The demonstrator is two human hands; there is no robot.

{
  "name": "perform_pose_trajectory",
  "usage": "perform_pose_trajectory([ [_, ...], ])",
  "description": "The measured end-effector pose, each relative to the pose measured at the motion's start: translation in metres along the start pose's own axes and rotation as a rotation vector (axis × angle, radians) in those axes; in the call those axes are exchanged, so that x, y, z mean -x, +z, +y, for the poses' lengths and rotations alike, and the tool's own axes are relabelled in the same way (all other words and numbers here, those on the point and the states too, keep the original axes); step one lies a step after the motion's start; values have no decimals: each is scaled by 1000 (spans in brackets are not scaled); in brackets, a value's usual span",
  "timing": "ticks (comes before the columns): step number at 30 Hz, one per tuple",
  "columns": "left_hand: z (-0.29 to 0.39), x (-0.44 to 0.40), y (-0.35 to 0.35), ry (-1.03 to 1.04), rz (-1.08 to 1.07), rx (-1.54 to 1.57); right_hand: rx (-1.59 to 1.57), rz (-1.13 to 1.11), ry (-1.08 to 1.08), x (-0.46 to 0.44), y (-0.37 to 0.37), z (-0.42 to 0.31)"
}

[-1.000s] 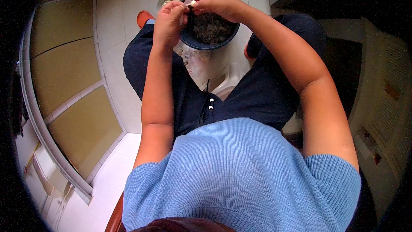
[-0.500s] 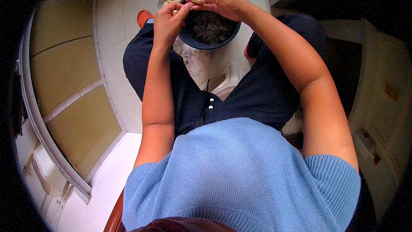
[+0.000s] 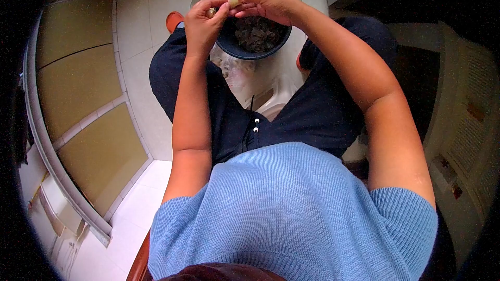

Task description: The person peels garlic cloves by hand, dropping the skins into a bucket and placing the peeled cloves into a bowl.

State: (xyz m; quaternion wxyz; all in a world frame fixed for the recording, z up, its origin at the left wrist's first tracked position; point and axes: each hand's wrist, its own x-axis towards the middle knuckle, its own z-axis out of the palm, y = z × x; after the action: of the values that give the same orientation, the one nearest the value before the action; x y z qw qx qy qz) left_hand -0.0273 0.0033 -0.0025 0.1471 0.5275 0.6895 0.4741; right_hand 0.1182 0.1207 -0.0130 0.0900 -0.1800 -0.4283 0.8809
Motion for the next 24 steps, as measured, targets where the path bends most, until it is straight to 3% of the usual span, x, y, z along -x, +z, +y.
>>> perform_pose_trajectory([
  [15,2,4,-4,-349,-168,223,110,-16,1,0,3,8],
  [24,15,3,-8,-408,-178,221,96,-30,33,2,8,4],
])
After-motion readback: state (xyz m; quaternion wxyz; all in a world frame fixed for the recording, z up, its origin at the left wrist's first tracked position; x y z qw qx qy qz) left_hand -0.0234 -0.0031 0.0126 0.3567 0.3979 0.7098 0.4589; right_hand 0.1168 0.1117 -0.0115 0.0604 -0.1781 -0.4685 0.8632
